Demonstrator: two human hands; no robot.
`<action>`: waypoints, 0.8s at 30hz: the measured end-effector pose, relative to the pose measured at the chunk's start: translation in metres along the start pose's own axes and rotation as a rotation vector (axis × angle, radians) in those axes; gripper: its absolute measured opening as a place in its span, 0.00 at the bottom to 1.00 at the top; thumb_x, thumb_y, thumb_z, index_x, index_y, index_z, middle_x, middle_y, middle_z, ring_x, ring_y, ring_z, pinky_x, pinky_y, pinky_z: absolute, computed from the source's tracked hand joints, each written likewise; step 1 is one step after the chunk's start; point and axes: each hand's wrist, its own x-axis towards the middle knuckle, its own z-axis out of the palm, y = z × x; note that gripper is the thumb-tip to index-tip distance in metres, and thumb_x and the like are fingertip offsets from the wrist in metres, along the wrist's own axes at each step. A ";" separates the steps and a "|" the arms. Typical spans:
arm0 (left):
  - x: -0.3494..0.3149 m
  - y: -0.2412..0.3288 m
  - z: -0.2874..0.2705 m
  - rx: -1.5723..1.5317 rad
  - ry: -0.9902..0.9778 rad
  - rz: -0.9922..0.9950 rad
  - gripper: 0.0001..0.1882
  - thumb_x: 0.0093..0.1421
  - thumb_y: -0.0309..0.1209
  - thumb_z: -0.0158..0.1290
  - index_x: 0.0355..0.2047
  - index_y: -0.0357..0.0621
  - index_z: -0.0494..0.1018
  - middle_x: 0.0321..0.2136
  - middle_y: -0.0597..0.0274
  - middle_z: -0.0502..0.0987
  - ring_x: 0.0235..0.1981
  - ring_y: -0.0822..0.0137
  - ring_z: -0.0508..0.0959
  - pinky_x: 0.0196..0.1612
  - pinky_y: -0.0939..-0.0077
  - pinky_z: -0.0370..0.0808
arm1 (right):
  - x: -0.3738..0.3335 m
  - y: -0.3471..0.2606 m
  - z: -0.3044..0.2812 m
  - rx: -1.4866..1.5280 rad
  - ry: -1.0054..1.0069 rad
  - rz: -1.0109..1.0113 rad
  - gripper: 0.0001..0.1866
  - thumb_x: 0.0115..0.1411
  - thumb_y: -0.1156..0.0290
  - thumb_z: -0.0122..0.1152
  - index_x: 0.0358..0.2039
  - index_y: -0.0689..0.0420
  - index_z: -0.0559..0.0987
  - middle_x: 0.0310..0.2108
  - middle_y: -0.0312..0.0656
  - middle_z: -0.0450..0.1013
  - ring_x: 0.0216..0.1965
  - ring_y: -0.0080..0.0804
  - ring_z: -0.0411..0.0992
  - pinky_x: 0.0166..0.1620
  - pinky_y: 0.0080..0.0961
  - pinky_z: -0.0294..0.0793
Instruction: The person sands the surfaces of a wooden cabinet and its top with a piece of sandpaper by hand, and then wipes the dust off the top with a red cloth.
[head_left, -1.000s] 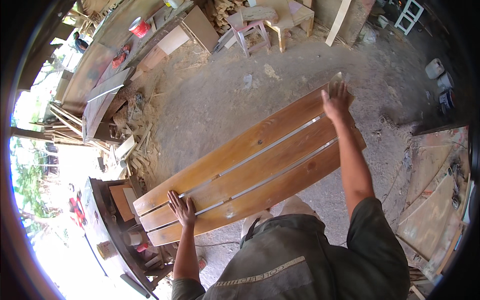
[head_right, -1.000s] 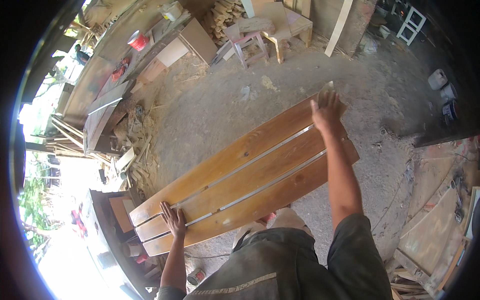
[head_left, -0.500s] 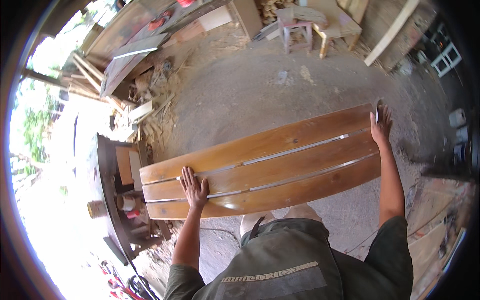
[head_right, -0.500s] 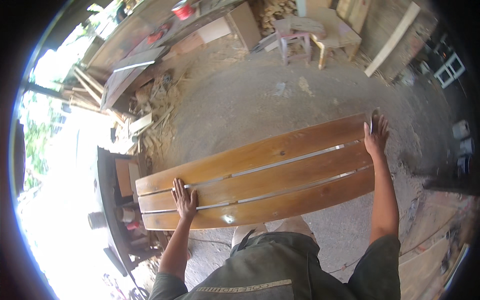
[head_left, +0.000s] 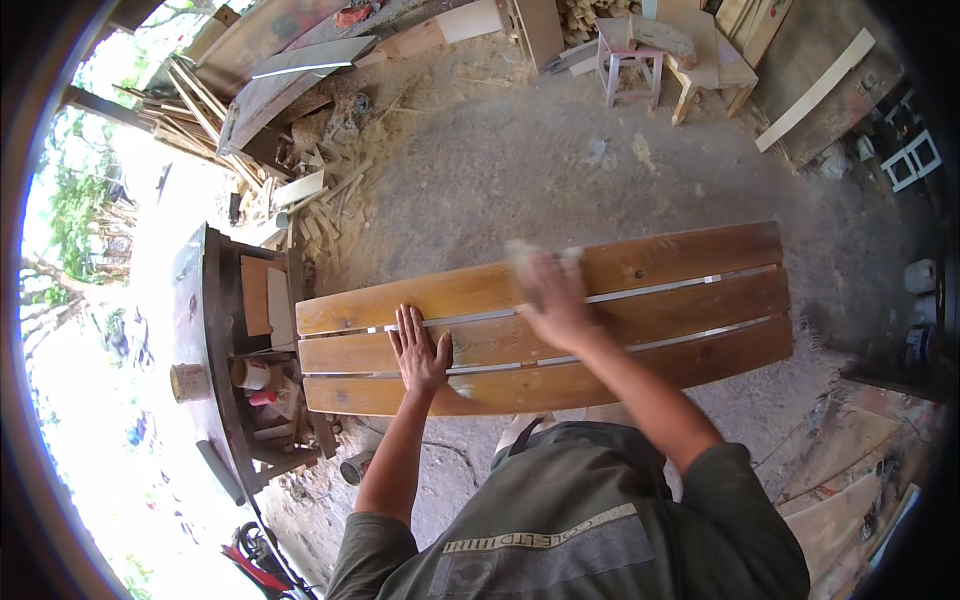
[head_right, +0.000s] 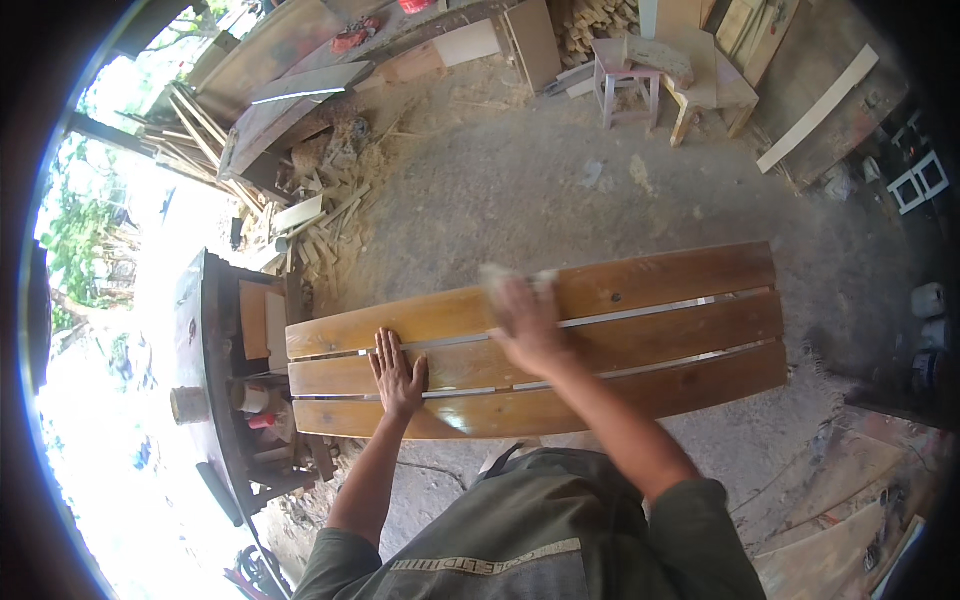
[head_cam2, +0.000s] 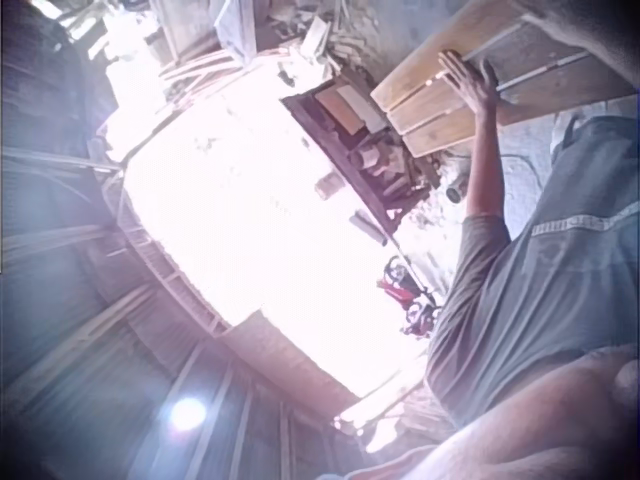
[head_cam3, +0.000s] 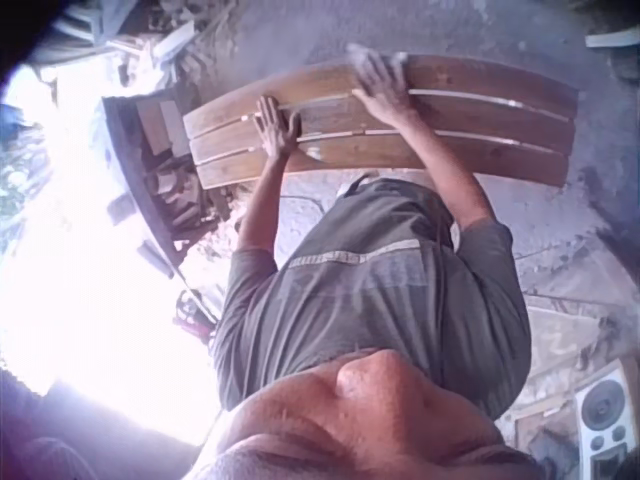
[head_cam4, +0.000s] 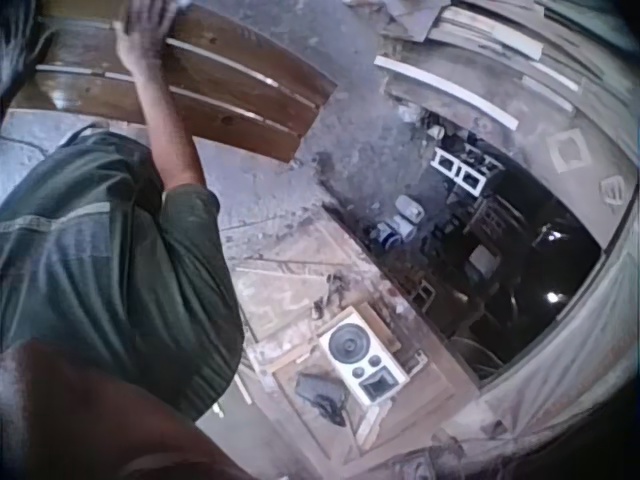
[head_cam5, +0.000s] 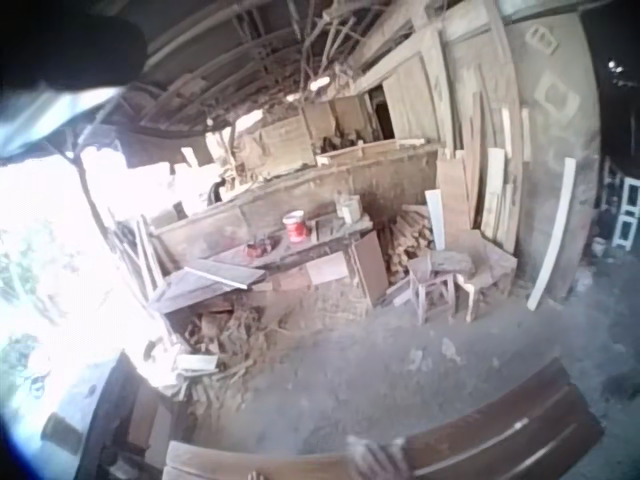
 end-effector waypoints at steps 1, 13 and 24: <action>-0.001 -0.001 -0.001 0.005 -0.002 -0.004 0.48 0.69 0.58 0.44 0.77 0.35 0.45 0.78 0.45 0.44 0.79 0.51 0.40 0.77 0.47 0.35 | -0.025 0.036 -0.016 -0.002 0.090 0.070 0.45 0.69 0.58 0.59 0.78 0.52 0.47 0.80 0.47 0.39 0.80 0.46 0.37 0.77 0.58 0.32; -0.004 0.008 -0.007 -0.005 -0.029 0.002 0.48 0.70 0.58 0.42 0.76 0.34 0.45 0.78 0.47 0.41 0.80 0.54 0.37 0.78 0.47 0.33 | -0.004 -0.064 0.020 -0.073 -0.147 0.018 0.41 0.70 0.48 0.55 0.77 0.51 0.55 0.79 0.57 0.40 0.79 0.55 0.36 0.75 0.63 0.31; 0.013 0.029 -0.057 -1.320 -0.200 0.005 0.39 0.77 0.56 0.36 0.63 0.28 0.70 0.59 0.44 0.77 0.62 0.56 0.75 0.68 0.58 0.65 | -0.008 -0.037 -0.094 1.954 0.040 0.368 0.25 0.70 0.52 0.62 0.59 0.57 0.75 0.52 0.42 0.77 0.55 0.35 0.75 0.57 0.37 0.76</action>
